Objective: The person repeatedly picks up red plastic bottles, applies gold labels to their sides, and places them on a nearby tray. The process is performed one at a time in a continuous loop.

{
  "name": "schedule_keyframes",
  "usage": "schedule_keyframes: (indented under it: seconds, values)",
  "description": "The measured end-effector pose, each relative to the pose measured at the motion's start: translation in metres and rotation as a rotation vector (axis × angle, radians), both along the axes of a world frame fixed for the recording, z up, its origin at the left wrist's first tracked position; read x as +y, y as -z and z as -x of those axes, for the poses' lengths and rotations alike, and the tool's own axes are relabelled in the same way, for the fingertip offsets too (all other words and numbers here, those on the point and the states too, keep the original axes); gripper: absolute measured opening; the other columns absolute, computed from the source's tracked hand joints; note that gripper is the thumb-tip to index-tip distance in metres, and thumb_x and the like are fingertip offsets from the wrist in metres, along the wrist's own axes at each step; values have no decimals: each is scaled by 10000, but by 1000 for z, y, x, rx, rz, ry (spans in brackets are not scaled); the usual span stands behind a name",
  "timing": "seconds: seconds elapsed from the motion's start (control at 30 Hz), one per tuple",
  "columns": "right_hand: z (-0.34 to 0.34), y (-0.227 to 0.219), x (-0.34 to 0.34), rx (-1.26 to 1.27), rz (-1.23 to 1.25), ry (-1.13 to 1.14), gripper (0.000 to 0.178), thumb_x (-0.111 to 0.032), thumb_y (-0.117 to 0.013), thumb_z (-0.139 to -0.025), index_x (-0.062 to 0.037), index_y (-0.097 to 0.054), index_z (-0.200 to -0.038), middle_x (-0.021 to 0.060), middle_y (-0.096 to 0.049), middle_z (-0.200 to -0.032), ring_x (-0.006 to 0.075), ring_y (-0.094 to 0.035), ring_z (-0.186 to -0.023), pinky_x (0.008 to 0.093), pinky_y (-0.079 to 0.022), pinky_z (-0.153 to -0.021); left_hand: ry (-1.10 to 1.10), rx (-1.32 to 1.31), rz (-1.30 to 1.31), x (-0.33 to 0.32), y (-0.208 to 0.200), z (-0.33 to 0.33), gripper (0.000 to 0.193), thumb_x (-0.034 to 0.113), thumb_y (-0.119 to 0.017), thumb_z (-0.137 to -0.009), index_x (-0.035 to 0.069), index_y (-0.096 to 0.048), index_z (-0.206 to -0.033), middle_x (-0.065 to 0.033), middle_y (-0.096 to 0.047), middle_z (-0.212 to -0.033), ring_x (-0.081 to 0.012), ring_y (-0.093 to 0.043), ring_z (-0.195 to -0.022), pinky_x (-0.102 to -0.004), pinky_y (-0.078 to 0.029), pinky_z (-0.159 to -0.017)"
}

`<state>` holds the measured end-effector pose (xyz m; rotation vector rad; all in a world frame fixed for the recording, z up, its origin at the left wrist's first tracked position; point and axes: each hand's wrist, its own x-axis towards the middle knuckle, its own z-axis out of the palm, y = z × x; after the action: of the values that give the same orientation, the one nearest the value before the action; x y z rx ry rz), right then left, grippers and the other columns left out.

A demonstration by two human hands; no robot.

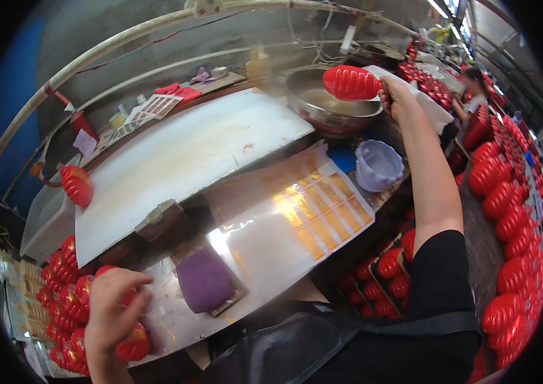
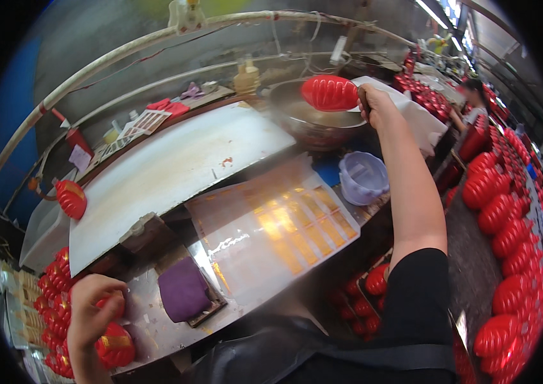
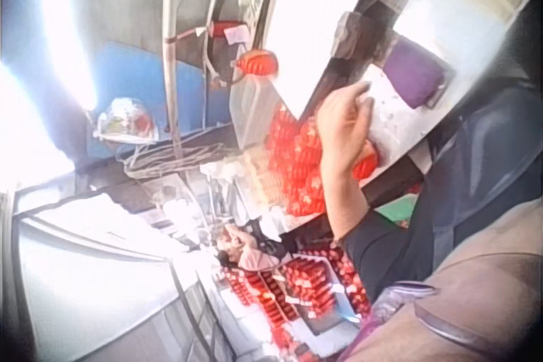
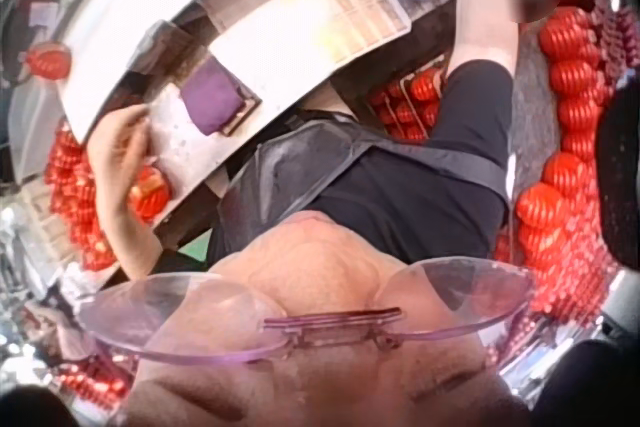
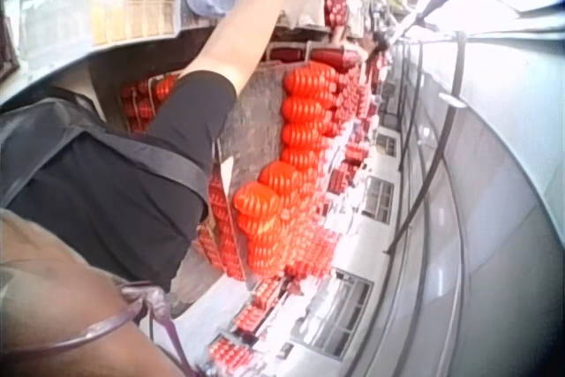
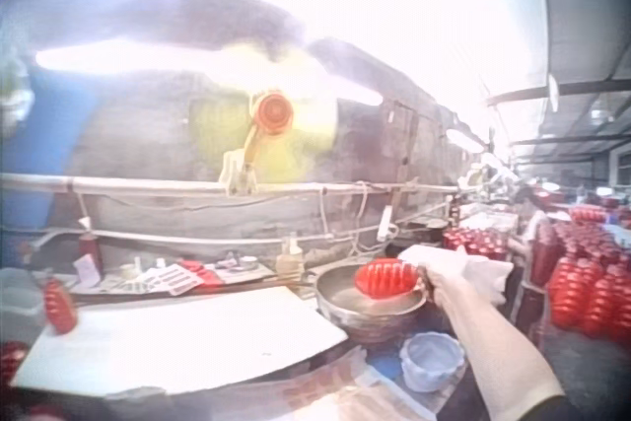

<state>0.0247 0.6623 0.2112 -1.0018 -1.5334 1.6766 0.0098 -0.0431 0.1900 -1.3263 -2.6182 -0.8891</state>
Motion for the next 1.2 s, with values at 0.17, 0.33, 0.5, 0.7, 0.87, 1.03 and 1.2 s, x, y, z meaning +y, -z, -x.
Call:
schedule_keyframes:
  seconds: [0.17,0.33,0.5,0.7,0.87,1.03,1.2]
  values:
    - [92,68,33,32,-147,101,231,-189,-640,-923,32,-707,-910,114,-696,-790,223,-670,-589,358,-534,-493,-12,-214,-30,16,35,-9,278,53,-815,-753,43,-775,-1028,-117,-769,-951,-315,-708,-859,-390,-538,-779]
    - [118,102,60,-622,-783,275,407,-245,-595,-960,65,-715,-1194,320,-715,-1227,476,-670,-1217,499,-538,-1017,-169,-439,-223,18,78,-6,261,16,-743,-794,10,-775,-1053,-121,-779,-963,-260,-724,-887,-357,-545,-814]
    - [108,105,66,-695,-937,112,459,-347,-710,-892,74,-759,-1069,305,-752,-1089,429,-741,-1063,467,-584,-918,-329,-607,-385,29,116,2,265,19,-717,-841,-24,-761,-1099,-119,-786,-1014,-201,-723,-916,-321,-557,-858]
    - [106,95,74,-947,-976,-294,345,-272,-828,-729,48,-771,-844,212,-739,-803,304,-716,-724,402,-552,-672,-235,-603,-301,33,122,9,290,52,-736,-844,-22,-755,-1124,-128,-785,-1041,-216,-731,-931,-336,-561,-865]
    - [114,99,66,-568,-533,-413,165,-182,-734,-791,-46,-684,-711,71,-639,-634,172,-516,-451,343,-370,-449,-225,-617,-258,32,118,3,304,78,-743,-862,-26,-746,-1148,-138,-785,-1067,-228,-734,-976,-346,-561,-891]
    - [108,99,59,-168,-259,-138,155,-157,-693,-793,-99,-643,-659,29,-571,-576,163,-521,-439,311,-390,-402,-159,-580,-174,26,110,-7,304,112,-771,-884,12,-745,-1169,-157,-773,-1080,-295,-736,-990,-384,-567,-883]
    - [94,67,51,-10,-281,-86,221,-189,-664,-944,-113,-643,-738,8,-616,-631,128,-557,-464,257,-391,-414,-81,-413,-77,18,106,-11,337,151,-772,-852,21,-738,-1161,-175,-754,-1111,-357,-718,-1026,-404,-548,-904]
